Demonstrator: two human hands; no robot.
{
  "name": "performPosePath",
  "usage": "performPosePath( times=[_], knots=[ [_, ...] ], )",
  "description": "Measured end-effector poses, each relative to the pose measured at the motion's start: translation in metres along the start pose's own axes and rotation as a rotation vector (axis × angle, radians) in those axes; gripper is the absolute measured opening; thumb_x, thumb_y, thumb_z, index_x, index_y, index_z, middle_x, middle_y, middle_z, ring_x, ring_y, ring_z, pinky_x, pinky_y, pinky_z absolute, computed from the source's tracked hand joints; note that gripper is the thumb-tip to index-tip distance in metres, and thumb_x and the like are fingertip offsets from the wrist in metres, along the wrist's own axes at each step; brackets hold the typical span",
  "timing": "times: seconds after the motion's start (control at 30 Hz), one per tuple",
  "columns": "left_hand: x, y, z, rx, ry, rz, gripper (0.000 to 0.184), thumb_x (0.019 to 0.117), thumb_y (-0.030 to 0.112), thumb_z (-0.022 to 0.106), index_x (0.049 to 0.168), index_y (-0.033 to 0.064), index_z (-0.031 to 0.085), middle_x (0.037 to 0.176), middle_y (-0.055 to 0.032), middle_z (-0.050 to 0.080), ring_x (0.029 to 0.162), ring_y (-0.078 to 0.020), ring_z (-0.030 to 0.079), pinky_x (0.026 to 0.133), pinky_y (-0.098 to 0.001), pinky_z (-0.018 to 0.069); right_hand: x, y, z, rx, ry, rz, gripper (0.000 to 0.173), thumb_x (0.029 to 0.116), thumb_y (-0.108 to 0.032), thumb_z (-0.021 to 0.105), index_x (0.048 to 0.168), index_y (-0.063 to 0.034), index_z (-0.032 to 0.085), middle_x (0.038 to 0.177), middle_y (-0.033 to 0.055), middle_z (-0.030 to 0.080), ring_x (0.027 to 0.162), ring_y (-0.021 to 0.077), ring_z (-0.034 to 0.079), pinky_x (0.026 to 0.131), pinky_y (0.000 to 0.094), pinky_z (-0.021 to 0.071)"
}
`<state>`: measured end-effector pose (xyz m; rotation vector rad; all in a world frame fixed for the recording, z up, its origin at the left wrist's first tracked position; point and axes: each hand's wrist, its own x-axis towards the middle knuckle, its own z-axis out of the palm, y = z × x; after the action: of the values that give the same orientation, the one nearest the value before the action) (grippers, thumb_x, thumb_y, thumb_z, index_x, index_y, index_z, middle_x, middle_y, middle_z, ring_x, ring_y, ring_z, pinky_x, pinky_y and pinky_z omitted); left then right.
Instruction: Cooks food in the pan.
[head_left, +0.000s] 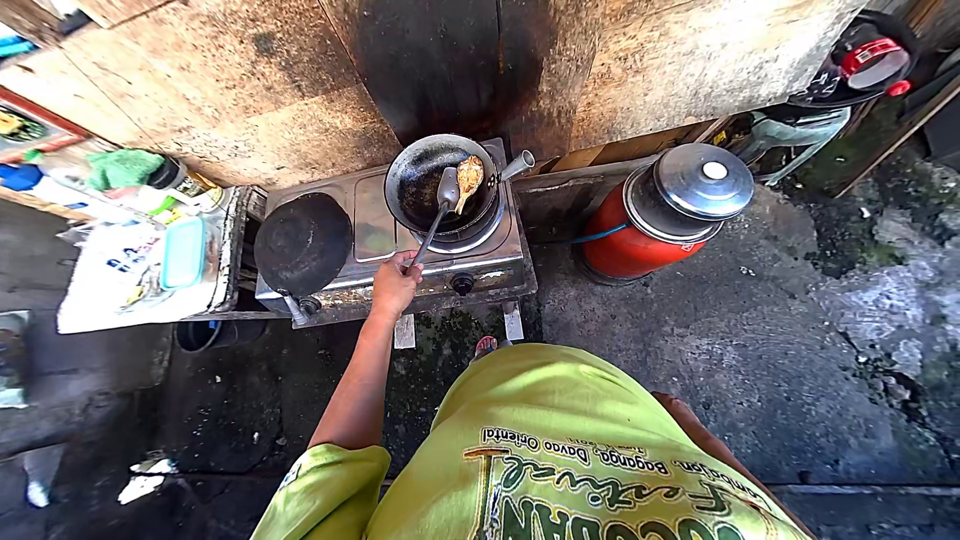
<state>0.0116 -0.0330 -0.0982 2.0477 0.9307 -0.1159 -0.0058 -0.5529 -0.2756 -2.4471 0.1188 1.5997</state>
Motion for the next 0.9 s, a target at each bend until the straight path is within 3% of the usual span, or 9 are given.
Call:
performPosePath(
  times=[0.17,0.27,0.33,0.4,0.5,0.6,0.8,0.83,0.9],
  knots=[
    [-0.014,0.005,0.007,0.23,0.043,0.061,0.034,0.1061,0.024,0.06,0.139,0.0134,0.062,0.094,-0.0137,0.073,0.082,-0.0292,0.068,0.081,-0.0516,0.0543,-0.003,0.0,0.002,0.009,0.002,0.002,0.042,0.11,-0.033,0.049,0.13,-0.0003,0.066,0.136,0.0258,0.064,0.134,0.0404,0.057,0.113,0.0594,0.0407],
    [-0.019,0.005,0.011,0.262,0.044,0.073,0.035,0.1063,0.024,0.06,0.14,0.0142,0.062,0.097,-0.0148,0.073,0.086,-0.0308,0.07,0.085,-0.0532,0.0539,0.007,0.006,0.008,-0.011,-0.002,0.006,0.042,0.1099,-0.033,0.048,0.131,-0.0014,0.066,0.136,0.0255,0.064,0.134,0.041,0.057,0.112,0.0602,0.0413],
    [-0.016,0.004,0.014,0.211,0.033,0.044,0.035,0.1061,0.024,0.06,0.14,0.0144,0.061,0.096,-0.0137,0.073,0.081,-0.0279,0.069,0.08,-0.0493,0.0549,0.014,0.011,0.012,-0.025,-0.01,0.005,0.042,0.1097,-0.033,0.048,0.131,-0.0026,0.066,0.136,0.0246,0.065,0.133,0.041,0.057,0.111,0.0601,0.0423],
    [-0.012,0.002,0.016,0.066,0.017,-0.013,0.034,0.1057,0.024,0.061,0.138,0.0153,0.062,0.091,-0.0087,0.071,0.067,-0.0188,0.063,0.066,-0.0382,0.054,0.015,0.012,0.012,-0.028,-0.004,0.001,0.04,0.1094,-0.032,0.048,0.13,-0.0035,0.067,0.134,0.0239,0.065,0.132,0.0401,0.058,0.111,0.06,0.0428],
    [-0.013,0.006,0.017,-0.225,-0.018,-0.099,0.031,0.1049,0.019,0.063,0.135,0.012,0.062,0.079,-0.0047,0.066,0.049,-0.008,0.049,0.046,-0.022,0.0405,0.014,0.01,0.008,-0.022,-0.007,-0.01,0.041,0.1091,-0.034,0.049,0.131,-0.0038,0.067,0.135,0.0235,0.066,0.132,0.0396,0.058,0.112,0.0591,0.0427],
    [-0.019,0.01,0.014,-0.408,-0.038,-0.15,0.027,0.1041,0.014,0.062,0.13,0.0073,0.063,0.075,-0.0057,0.064,0.045,-0.0056,0.045,0.041,-0.0173,0.0351,0.012,0.007,0.004,-0.023,-0.005,-0.017,0.041,0.1093,-0.033,0.049,0.131,-0.0026,0.066,0.135,0.0247,0.065,0.133,0.0401,0.058,0.112,0.0598,0.042],
    [-0.032,0.009,0.017,-0.579,0.007,-0.189,0.027,0.104,0.011,0.061,0.131,0.006,0.063,0.078,-0.0079,0.065,0.045,-0.0056,0.046,0.04,-0.0165,0.0358,0.026,0.019,0.008,-0.066,-0.013,-0.072,0.039,0.1108,-0.029,0.046,0.131,-0.0019,0.066,0.135,0.0263,0.064,0.132,0.0432,0.058,0.111,0.0614,0.0422],
    [-0.036,0.009,0.017,-0.607,0.019,-0.184,0.028,0.1039,0.011,0.061,0.131,0.0057,0.063,0.078,-0.0081,0.065,0.045,-0.0056,0.046,0.041,-0.0167,0.0364,0.038,0.034,0.015,-0.08,0.024,-0.159,0.041,0.1102,-0.031,0.047,0.127,-0.001,0.068,0.129,0.0272,0.067,0.125,0.045,0.062,0.106,0.0632,0.0458],
    [-0.046,0.008,0.015,-0.666,0.043,-0.166,0.028,0.104,0.01,0.061,0.132,0.0054,0.063,0.077,-0.0078,0.066,0.046,-0.0054,0.046,0.041,-0.0175,0.0365,0.062,0.059,0.03,-0.133,0.194,-0.413,0.044,0.1043,-0.036,0.053,0.11,0.001,0.075,0.105,0.0274,0.074,0.098,0.0455,0.072,0.084,0.0646,0.0567]
  ],
)
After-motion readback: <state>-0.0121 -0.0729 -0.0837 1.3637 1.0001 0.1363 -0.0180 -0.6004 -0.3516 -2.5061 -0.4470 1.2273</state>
